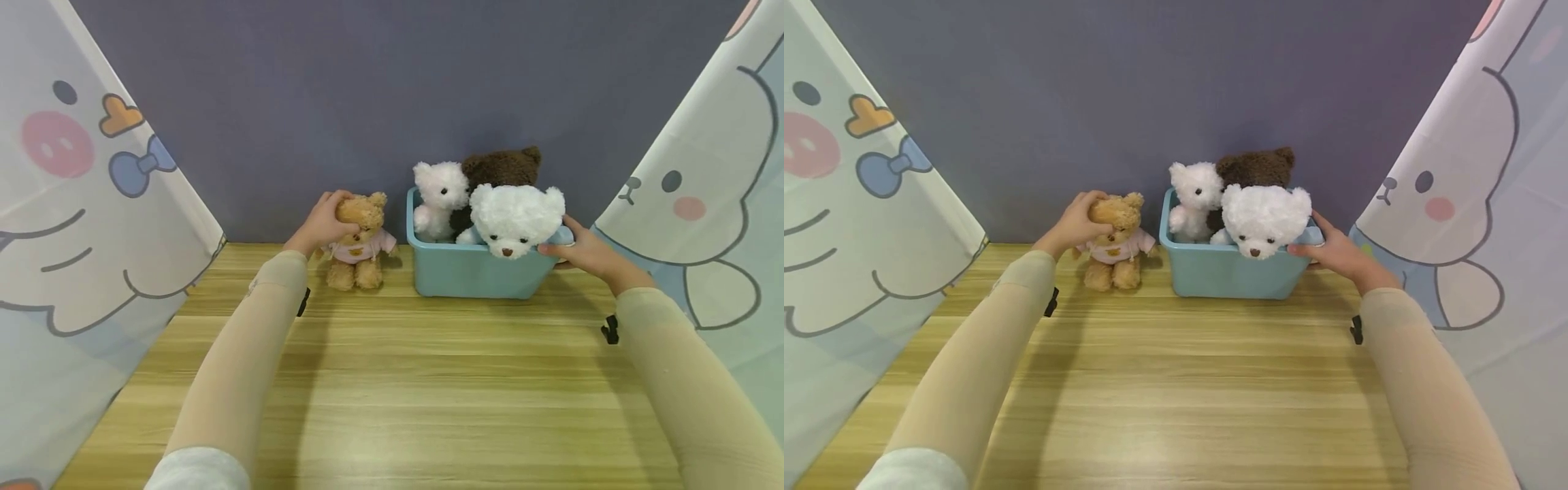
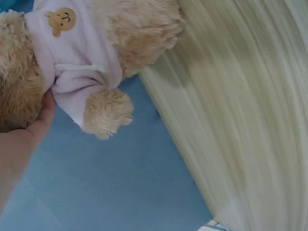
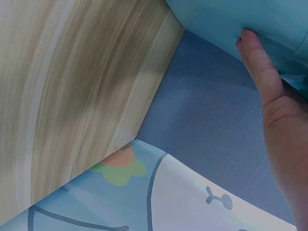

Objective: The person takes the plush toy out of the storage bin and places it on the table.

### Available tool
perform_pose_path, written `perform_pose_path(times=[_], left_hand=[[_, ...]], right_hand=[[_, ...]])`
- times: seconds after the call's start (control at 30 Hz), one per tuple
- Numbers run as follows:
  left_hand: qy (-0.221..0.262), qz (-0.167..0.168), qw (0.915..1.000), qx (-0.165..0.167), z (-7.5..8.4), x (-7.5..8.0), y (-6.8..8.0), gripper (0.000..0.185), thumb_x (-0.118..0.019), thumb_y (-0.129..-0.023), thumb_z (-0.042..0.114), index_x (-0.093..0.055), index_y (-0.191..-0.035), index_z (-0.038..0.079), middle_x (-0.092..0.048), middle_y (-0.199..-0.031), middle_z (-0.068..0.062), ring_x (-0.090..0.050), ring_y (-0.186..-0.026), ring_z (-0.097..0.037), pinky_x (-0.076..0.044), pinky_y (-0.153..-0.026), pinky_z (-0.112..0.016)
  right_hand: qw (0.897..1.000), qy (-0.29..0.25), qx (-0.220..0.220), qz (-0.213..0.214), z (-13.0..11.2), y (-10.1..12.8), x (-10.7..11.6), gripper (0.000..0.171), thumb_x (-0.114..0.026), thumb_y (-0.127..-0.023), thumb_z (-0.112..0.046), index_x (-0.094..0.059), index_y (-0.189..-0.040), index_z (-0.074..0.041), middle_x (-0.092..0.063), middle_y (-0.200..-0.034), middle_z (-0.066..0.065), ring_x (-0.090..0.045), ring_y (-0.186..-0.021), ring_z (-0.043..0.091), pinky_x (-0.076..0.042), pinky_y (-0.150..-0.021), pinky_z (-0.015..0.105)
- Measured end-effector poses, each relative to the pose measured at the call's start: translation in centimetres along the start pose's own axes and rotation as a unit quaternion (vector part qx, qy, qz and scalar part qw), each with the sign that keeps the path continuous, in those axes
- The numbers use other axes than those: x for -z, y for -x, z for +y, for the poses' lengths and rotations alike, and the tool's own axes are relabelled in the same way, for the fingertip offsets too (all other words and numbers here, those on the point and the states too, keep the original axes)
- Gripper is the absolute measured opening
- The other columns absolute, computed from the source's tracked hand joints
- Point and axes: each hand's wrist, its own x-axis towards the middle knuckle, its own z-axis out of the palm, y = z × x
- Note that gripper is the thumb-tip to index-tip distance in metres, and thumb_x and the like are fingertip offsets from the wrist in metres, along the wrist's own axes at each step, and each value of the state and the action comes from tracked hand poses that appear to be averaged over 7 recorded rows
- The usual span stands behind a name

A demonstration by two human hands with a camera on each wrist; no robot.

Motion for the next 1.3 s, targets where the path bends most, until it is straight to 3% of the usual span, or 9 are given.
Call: perform_pose_path(times=[0.1,0.2,0.33,0.47,0.63,0.77,0.97,1.3], left_hand=[[0.013,0.003,0.9999,0.009,-0.7,0.4,-0.3,0.072,-0.070,-0.096,0.031,-0.041,-0.161,0.026,-0.034,-0.163,-0.016,-0.047,-0.125,-0.037,-0.049,-0.100,-0.058],[0.013,0.007,0.9997,0.018,-1.4,0.7,-0.4,0.072,-0.061,-0.100,0.032,-0.034,-0.167,0.029,-0.020,-0.172,-0.014,-0.044,-0.131,-0.039,-0.045,-0.101,-0.058],[-0.028,0.011,0.9995,0.009,-1.2,0.8,-0.4,0.070,-0.052,-0.106,0.033,-0.026,-0.170,0.036,-0.003,-0.179,-0.009,-0.030,-0.152,-0.044,-0.041,-0.109,-0.063],[-0.075,0.008,0.9971,-0.007,-0.4,1.3,-0.4,0.066,-0.051,-0.108,0.035,-0.027,-0.170,0.038,-0.002,-0.180,-0.005,-0.014,-0.163,-0.046,-0.033,-0.121,-0.072],[-0.103,-0.015,0.9944,-0.018,0.4,1.7,-0.4,0.060,-0.052,-0.110,0.032,-0.035,-0.168,0.027,-0.002,-0.181,-0.005,-0.021,-0.161,-0.047,-0.031,-0.124,-0.071],[-0.116,-0.027,0.9926,-0.023,0.6,1.9,-0.2,0.060,-0.051,-0.111,0.032,-0.035,-0.168,0.022,-0.002,-0.181,-0.007,-0.015,-0.164,-0.046,-0.027,-0.127,-0.070],[-0.086,-0.018,0.9957,-0.030,1.4,2.9,0.0,0.062,-0.054,-0.109,0.033,-0.036,-0.167,0.020,-0.010,-0.179,-0.011,-0.018,-0.164,-0.044,-0.027,-0.128,-0.070],[-0.066,-0.013,0.9953,-0.069,5.0,4.1,0.1,0.066,-0.060,-0.108,0.041,-0.036,-0.167,0.023,-0.022,-0.177,-0.006,-0.034,-0.158,-0.039,-0.038,-0.124,-0.063]], right_hand=[[1.000,0.001,0.002,0.001,0.0,0.0,0.0,0.114,-0.062,-0.106,-0.049,0.028,-0.166,-0.017,0.006,-0.172,0.039,-0.041,-0.147,0.060,-0.062,-0.100,0.052],[1.000,0.005,0.003,0.001,0.0,0.0,0.0,0.113,-0.062,-0.106,-0.048,0.028,-0.166,-0.016,0.005,-0.172,0.040,-0.043,-0.146,0.060,-0.062,-0.101,0.052],[1.000,0.006,0.004,0.003,0.1,0.1,0.1,0.111,-0.061,-0.107,-0.046,0.027,-0.166,-0.014,0.004,-0.172,0.041,-0.042,-0.145,0.061,-0.062,-0.100,0.051],[1.000,-0.001,0.004,0.004,-0.1,0.1,0.2,0.110,-0.061,-0.107,-0.044,0.028,-0.166,-0.015,0.004,-0.172,0.041,-0.040,-0.147,0.061,-0.062,-0.100,0.051],[1.000,0.003,0.002,0.006,0.0,-0.1,0.3,0.110,-0.060,-0.107,-0.045,0.028,-0.166,-0.015,0.003,-0.172,0.041,-0.040,-0.147,0.061,-0.062,-0.101,0.052],[1.000,0.007,0.000,0.006,0.3,-0.3,0.3,0.110,-0.060,-0.107,-0.046,0.027,-0.167,-0.015,0.001,-0.171,0.041,-0.041,-0.146,0.061,-0.061,-0.102,0.053],[1.000,0.004,0.000,0.003,0.1,-0.3,0.2,0.110,-0.060,-0.107,-0.046,0.028,-0.166,-0.016,0.003,-0.172,0.040,-0.042,-0.146,0.060,-0.062,-0.101,0.052],[1.000,-0.010,0.004,0.002,0.1,-0.1,0.2,0.110,-0.061,-0.107,-0.044,0.029,-0.166,-0.017,0.004,-0.173,0.039,-0.036,-0.149,0.061,-0.064,-0.098,0.048]])
